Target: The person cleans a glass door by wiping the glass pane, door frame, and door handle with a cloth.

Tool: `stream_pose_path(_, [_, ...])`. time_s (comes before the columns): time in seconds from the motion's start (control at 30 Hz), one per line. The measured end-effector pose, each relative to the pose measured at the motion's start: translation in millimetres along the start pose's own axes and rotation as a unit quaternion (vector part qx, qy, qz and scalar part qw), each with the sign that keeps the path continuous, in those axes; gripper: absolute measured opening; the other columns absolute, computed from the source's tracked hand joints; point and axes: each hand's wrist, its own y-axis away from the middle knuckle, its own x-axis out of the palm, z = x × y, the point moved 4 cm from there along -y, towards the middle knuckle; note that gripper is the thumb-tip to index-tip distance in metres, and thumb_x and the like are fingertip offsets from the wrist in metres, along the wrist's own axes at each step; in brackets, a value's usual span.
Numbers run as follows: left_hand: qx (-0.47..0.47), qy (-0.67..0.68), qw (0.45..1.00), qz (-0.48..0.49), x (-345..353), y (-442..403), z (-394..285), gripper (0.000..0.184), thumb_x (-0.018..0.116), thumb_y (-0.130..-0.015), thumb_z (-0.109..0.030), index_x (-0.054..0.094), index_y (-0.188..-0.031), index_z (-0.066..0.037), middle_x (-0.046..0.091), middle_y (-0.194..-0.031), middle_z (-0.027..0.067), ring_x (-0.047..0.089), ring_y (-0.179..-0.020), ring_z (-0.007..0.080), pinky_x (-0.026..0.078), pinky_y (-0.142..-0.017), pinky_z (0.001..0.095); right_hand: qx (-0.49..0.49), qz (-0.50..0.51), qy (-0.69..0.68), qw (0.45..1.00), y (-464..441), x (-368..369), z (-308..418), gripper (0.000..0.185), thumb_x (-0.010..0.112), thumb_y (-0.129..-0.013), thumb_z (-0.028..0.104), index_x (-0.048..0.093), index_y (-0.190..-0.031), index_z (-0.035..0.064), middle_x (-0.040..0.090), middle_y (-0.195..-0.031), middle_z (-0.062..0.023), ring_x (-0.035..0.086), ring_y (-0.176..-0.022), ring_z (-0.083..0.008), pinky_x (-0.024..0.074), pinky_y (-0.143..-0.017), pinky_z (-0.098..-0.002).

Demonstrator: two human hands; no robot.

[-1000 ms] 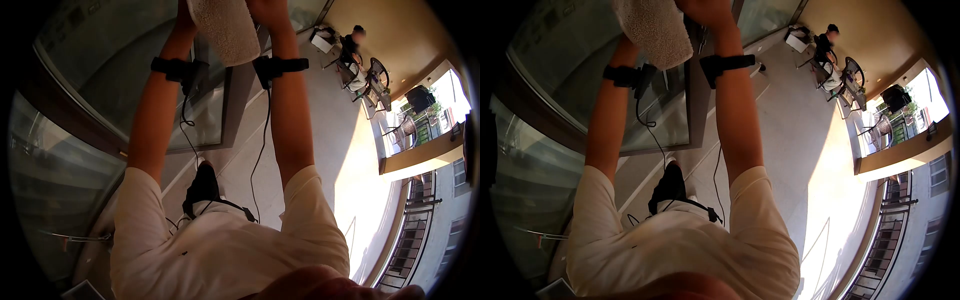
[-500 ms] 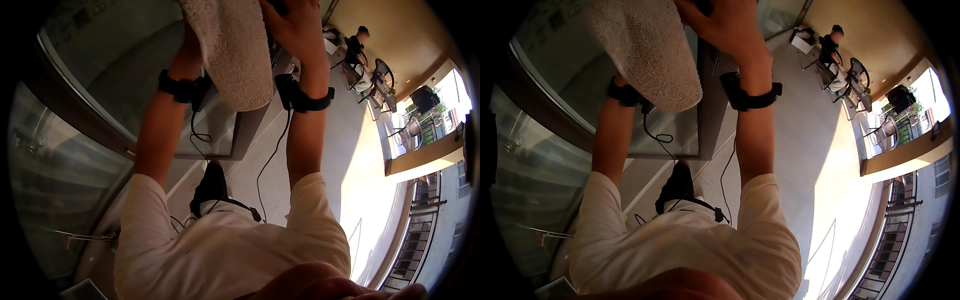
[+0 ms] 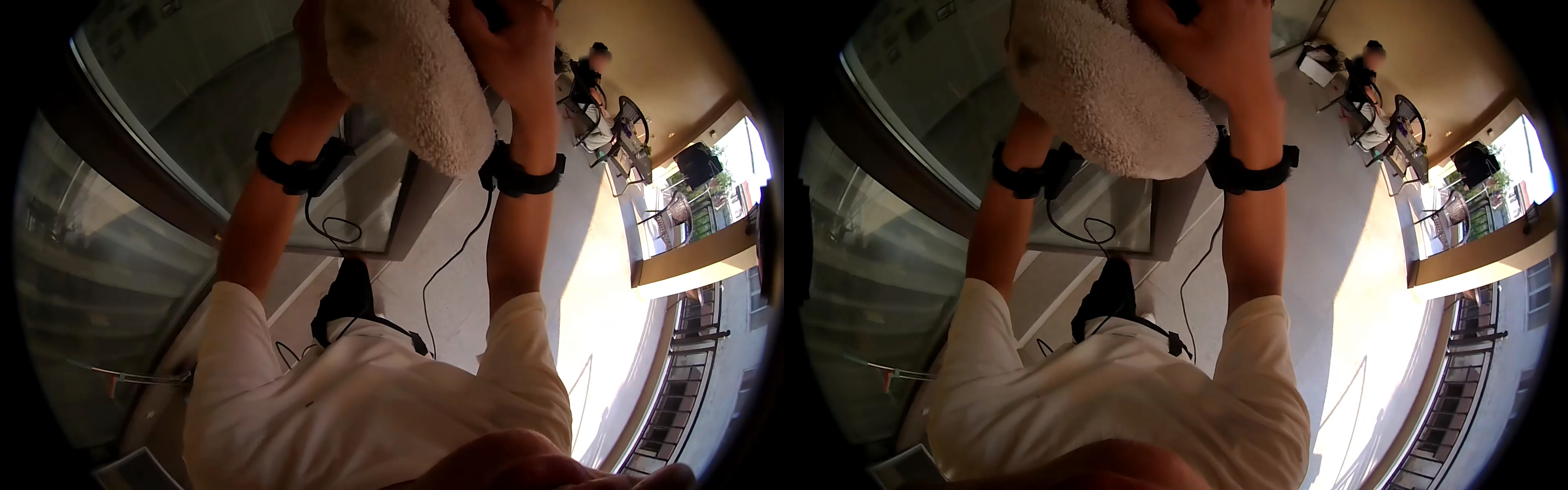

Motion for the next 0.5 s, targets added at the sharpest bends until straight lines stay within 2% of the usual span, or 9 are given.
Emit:
stream_pose_path(0.13, [0.062, 0.015, 0.998, 0.011, -9, -3, -20, 0.022, 0.067, -0.089, -0.02, 0.066, -0.097, 0.0, 0.067, -0.091, 0.0132, 0.067, -0.09, 0.0271, 0.053, -0.084, 0.037, 0.032, 0.003, 0.005, 0.999, -1, 0, 4, 0.023, 0.075, -0.076, 0.018, 0.064, -0.066, 0.0003, 0.052, -0.053, -0.015, 0.051, -0.049, -0.0294, 0.0392, -0.051, -0.0385])
stream_pose_path(0.17, [0.09, -0.007, 0.996, 0.021, -7, -1, -19, 0.02, 0.068, -0.088, -0.02, 0.066, -0.092, 0.0, 0.068, -0.088, 0.0139, 0.067, -0.09, 0.0292, 0.053, -0.084, 0.0371, 0.032, 0.008, 0.012, 0.999, -1, 1, 4, 0.024, 0.076, -0.076, 0.018, 0.064, -0.066, 0.0004, 0.053, -0.054, -0.0146, 0.051, -0.049, -0.0292, 0.0389, -0.051, -0.0381])
stream_pose_path(0.2, [0.05, 0.014, 0.998, 0.035, -8, 1, -17, 0.021, 0.072, -0.084, -0.018, 0.067, -0.095, -0.001, 0.068, -0.099, 0.0152, 0.067, -0.095, 0.0317, 0.054, -0.086, 0.0365, 0.032, 0.013, 0.019, 0.999, -1, 2, 4, 0.024, 0.077, -0.076, 0.019, 0.064, -0.066, 0.0006, 0.053, -0.054, -0.0143, 0.052, -0.05, -0.0291, 0.0385, -0.051, -0.0377])
stream_pose_path(0.23, [0.05, 0.014, 0.998, 0.033, -5, 7, -17, 0.021, 0.072, -0.084, -0.018, 0.067, -0.095, -0.001, 0.068, -0.099, 0.0152, 0.067, -0.095, 0.0317, 0.054, -0.086, 0.0365, 0.031, 0.014, 0.02, 0.999, -1, 3, 3, 0.024, 0.077, -0.076, 0.019, 0.064, -0.066, 0.0006, 0.053, -0.054, -0.0143, 0.052, -0.05, -0.0291, 0.0385, -0.051, -0.0377])
stream_pose_path(0.3, [0.077, -0.093, 0.99, -0.073, -7, 18, -21, 0.026, 0.075, -0.081, -0.017, 0.067, -0.102, -0.003, 0.065, -0.113, 0.0153, 0.067, -0.099, 0.0318, 0.054, -0.085, 0.0369, 0.031, -0.008, 0.047, 0.998, 1, 5, 1, 0.023, 0.075, -0.077, 0.019, 0.064, -0.067, 0.0008, 0.054, -0.055, -0.0144, 0.053, -0.052, -0.0301, 0.0392, -0.053, -0.0383])
stream_pose_path(0.33, [0.077, -0.093, 0.99, -0.076, -8, 17, -20, 0.026, 0.075, -0.081, -0.017, 0.067, -0.102, -0.003, 0.065, -0.113, 0.0153, 0.067, -0.099, 0.0318, 0.054, -0.085, 0.0369, 0.029, -0.007, 0.048, 0.998, 2, 7, -4, 0.023, 0.075, -0.077, 0.019, 0.064, -0.067, 0.0008, 0.054, -0.055, -0.0144, 0.053, -0.052, -0.0301, 0.0392, -0.053, -0.0383])
stream_pose_path(0.4, [0.065, -0.056, 0.996, -0.017, -8, 11, -18, 0.044, 0.078, -0.079, -0.019, 0.062, -0.118, -0.005, 0.062, -0.12, 0.015, 0.066, -0.102, 0.0345, 0.055, -0.083, 0.0391, -0.021, -0.024, 0.043, 0.999, 2, 11, -13, 0.021, 0.072, -0.078, 0.021, 0.066, -0.071, 0.0014, 0.055, -0.059, -0.0148, 0.055, -0.056, -0.0316, 0.0399, -0.057, -0.0409])
stream_pose_path(0.43, [0.065, -0.056, 0.996, -0.019, -9, 7, -21, 0.044, 0.078, -0.079, -0.019, 0.062, -0.118, -0.005, 0.062, -0.12, 0.015, 0.066, -0.102, 0.0345, 0.055, -0.083, 0.0391, -0.023, -0.022, 0.044, 0.999, 4, 11, -19, 0.021, 0.072, -0.078, 0.021, 0.066, -0.071, 0.0014, 0.055, -0.059, -0.0148, 0.055, -0.056, -0.0316, 0.0399, -0.057, -0.0409])
stream_pose_path(0.5, [0.007, -0.048, 0.997, 0.056, -10, -1, -29, 0.058, 0.078, -0.078, -0.021, 0.053, -0.129, -0.008, 0.062, -0.118, 0.0161, 0.065, -0.102, 0.0384, 0.055, -0.081, 0.0403, -0.01, -0.002, 0.092, 0.996, 7, 13, -26, 0.021, 0.07, -0.079, 0.023, 0.069, -0.078, 0.0022, 0.057, -0.062, -0.0156, 0.057, -0.06, -0.0336, 0.0408, -0.061, -0.0427])
